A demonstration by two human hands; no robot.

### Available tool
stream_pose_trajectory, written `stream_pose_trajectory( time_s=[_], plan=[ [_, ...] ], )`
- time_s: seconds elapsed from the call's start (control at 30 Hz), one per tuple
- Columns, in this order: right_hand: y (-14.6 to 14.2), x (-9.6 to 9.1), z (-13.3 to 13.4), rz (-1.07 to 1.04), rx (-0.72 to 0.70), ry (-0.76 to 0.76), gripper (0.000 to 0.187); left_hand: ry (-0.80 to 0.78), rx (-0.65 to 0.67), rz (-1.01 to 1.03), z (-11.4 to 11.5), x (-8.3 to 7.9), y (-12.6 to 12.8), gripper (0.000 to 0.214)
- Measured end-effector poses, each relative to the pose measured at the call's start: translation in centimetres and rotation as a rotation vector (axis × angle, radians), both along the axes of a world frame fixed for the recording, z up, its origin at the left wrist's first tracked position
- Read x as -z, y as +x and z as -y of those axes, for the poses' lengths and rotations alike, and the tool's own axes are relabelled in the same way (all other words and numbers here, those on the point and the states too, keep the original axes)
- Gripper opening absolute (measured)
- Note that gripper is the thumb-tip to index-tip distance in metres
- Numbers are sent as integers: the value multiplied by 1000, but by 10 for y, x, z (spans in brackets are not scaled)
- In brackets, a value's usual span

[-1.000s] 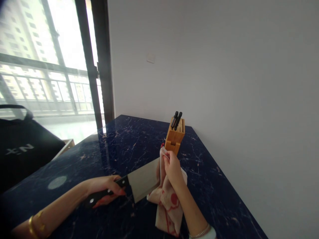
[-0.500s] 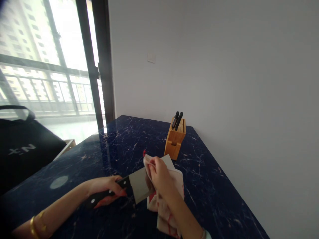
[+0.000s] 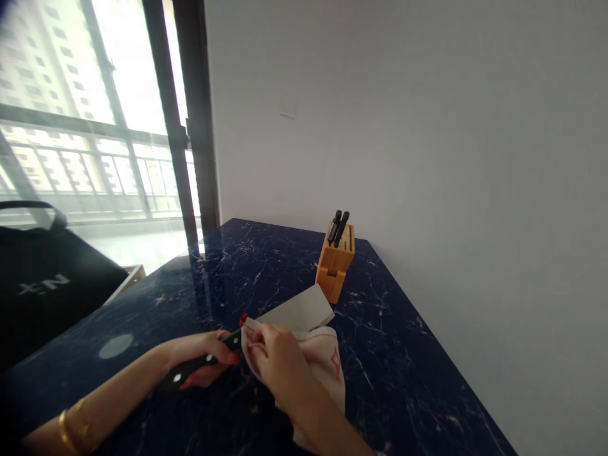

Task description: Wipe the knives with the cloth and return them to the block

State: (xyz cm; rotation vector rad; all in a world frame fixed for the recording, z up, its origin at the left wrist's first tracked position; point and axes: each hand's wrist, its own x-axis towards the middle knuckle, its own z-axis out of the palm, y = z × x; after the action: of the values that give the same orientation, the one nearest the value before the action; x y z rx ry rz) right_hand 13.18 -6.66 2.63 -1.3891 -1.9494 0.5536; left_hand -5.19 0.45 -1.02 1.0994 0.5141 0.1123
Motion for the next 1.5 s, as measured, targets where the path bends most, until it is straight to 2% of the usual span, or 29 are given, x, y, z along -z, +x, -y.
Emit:
stream_pose_trajectory(
  time_s=[0.13,0.27,0.4,0.47,0.57,0.63,0.8,0.9,1.0,1.07,1.13,1.2,1.37,1.4,1.5],
  plan=[
    [-2,0,0,-18,7,46,13,-17,-41,20,0,0,-1,31],
    [11,-6,-4,37,-75,-3,12,-70,-36,65,-1,-1,-2,29],
    [24,-10,-5,72,-1,70,14,-115,-47,149,-2,-3,-5,27],
    [24,-10,-1,86,-65,47,15,-127,-40,155,-3,-4,-6,23],
    [25,-11,4,104,-254,-16,19,-138,-11,134,-4,-3,-7,19],
    [28,-14,4,107,-302,-26,18,-136,0,135,-4,-3,-7,19],
    [39,-18,-4,92,-182,-10,16,-139,-5,136,-4,-3,-7,20],
    [41,-17,-6,96,-202,-27,15,-141,22,142,-4,-3,-7,19],
    [57,-15,-14,99,-198,-49,13,-130,26,147,-3,-5,-6,17],
    [76,-13,-23,81,-100,-41,12,-116,14,138,-2,-5,-6,18],
    [95,-11,-32,47,78,4,9,-104,8,127,-2,-6,-5,20],
    [103,-11,-35,40,131,22,8,-101,7,124,-1,-6,-5,23],
    [93,-12,-29,85,-60,-113,8,-122,20,117,0,-6,-5,23],
    [93,-12,-30,91,-52,-109,9,-121,13,118,0,-6,-5,22],
    [106,-11,-34,99,88,-36,7,-107,-1,116,0,-6,-4,22]
  ],
)
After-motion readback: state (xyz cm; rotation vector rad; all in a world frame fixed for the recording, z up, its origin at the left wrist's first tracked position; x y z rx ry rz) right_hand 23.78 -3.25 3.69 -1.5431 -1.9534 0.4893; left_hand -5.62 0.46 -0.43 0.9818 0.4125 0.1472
